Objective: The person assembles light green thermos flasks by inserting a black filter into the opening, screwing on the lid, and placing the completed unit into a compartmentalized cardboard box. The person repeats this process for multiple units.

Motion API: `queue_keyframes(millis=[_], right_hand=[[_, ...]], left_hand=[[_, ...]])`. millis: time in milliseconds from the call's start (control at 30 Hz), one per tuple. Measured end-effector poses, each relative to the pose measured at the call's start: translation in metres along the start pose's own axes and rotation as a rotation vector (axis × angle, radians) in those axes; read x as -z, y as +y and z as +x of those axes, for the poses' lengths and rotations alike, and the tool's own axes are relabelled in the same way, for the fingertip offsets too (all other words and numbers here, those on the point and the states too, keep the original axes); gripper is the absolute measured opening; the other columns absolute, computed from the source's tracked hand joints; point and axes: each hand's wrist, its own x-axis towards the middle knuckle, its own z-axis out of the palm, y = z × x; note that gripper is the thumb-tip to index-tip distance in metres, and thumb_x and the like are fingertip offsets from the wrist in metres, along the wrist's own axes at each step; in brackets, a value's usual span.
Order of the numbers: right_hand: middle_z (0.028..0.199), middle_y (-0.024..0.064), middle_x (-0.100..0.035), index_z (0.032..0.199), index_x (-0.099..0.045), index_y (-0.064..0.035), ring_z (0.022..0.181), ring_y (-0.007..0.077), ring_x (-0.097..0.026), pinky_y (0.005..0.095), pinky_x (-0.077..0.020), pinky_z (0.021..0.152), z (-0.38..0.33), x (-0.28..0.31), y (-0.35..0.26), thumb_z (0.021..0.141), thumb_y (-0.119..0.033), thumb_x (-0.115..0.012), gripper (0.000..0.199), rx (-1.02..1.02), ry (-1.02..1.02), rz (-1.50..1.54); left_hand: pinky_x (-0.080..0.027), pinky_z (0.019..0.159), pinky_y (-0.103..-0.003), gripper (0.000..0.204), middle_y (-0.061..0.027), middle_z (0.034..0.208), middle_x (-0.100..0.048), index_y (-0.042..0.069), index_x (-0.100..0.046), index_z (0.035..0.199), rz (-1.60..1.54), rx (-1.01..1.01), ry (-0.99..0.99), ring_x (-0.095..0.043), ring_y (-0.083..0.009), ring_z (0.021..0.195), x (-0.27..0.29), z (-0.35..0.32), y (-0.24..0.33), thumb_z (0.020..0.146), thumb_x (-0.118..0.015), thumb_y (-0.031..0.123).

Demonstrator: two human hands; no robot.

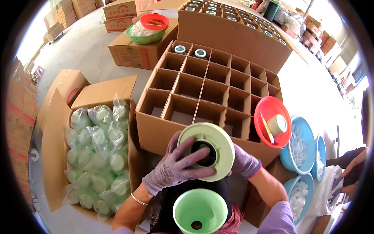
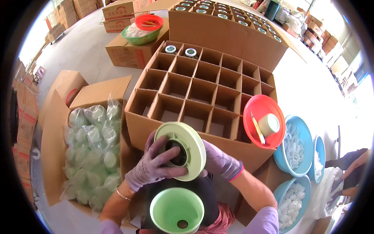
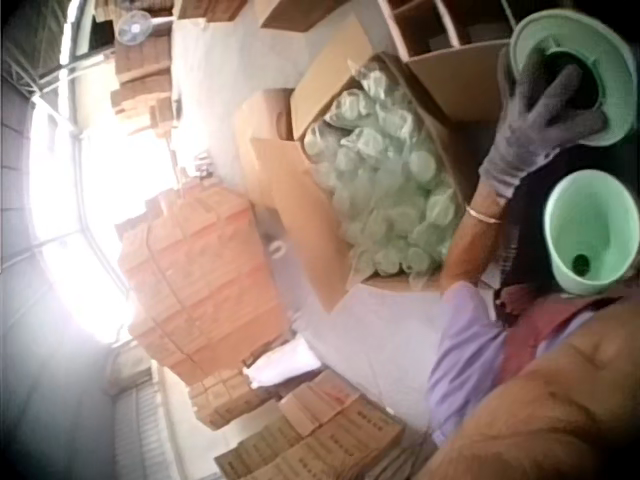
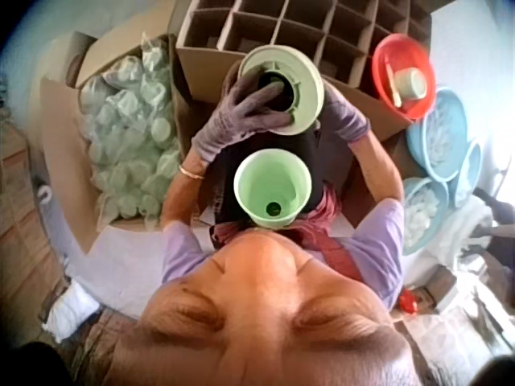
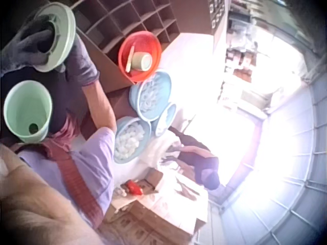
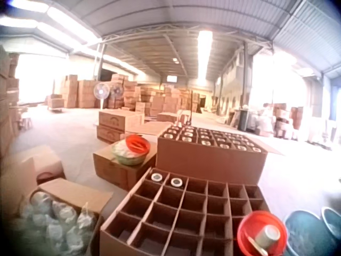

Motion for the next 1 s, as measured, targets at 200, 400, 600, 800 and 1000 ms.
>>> queue_keyframes(millis=[200,400,600,800,1000], right_hand=[[0.072,0.0201,-0.068,0.089,-0.065,0.0015,0.071,0.0364,-0.069,0.044,-0.055,0.069,0.117,0.081,0.005,0.088,-0.055,-0.062,0.056,-0.301,0.237,-1.093],[0.08,0.0196,-0.068,0.098,-0.065,-0.0022,0.081,0.0364,-0.069,0.0459,-0.0551,0.076,0.251,0.126,0.031,0.088,-0.06,-0.061,0.059,-0.189,0.15,-1.408],[0.123,0.0269,-0.058,0.13,-0.061,-0.0199,0.112,0.0431,-0.06,0.0493,-0.0518,0.094,0.382,0.231,0.173,0.092,-0.037,-0.062,0.041,-0.114,0.262,-1.252],[0.115,0.0292,-0.059,0.129,-0.063,-0.024,0.104,0.0474,-0.062,0.0501,-0.0527,0.093,0.379,0.227,0.176,0.087,-0.034,-0.07,0.044,-0.128,0.547,-1.082],[0.109,0.0191,-0.055,0.13,-0.059,-0.0168,0.101,0.0382,-0.055,0.0469,-0.0487,0.09,0.287,0.193,0.01,0.08,-0.017,-0.076,0.053,0.456,0.63,-1.078]], left_hand=[[-0.028,0.115,-0.06,0.049,-0.0129,0.143,-0.048,0.02,-0.059,0.132,0.303,0.347,0.078,-0.038,-0.0393,0.137,-0.023,0.018,-0.106,0.084,-0.069,0.025],[-0.039,0.107,-0.049,0.054,-0.0145,0.122,-0.063,0.006,-0.055,0.136,0.444,0.604,0.056,-0.057,-0.035,0.115,-0.059,-0.005,-0.168,0.089,-0.064,0.03],[-0.042,0.104,-0.047,0.054,-0.0126,0.115,-0.066,0.005,-0.055,0.136,0.381,0.579,0.052,-0.061,-0.0315,0.108,-0.057,0.009,-0.164,0.088,-0.065,0.027],[-0.042,0.104,-0.047,0.052,-0.0142,0.117,-0.064,0.004,-0.057,0.134,0.391,0.573,0.074,-0.06,-0.0325,0.109,-0.055,0.009,-0.164,0.087,-0.065,0.026],[-0.047,0.102,-0.049,0.058,-0.019,0.133,-0.056,0.003,-0.05,0.139,0.102,0.624,0.298,-0.056,-0.0377,0.119,-0.054,0.008,-0.163,0.091,-0.066,0.032]])
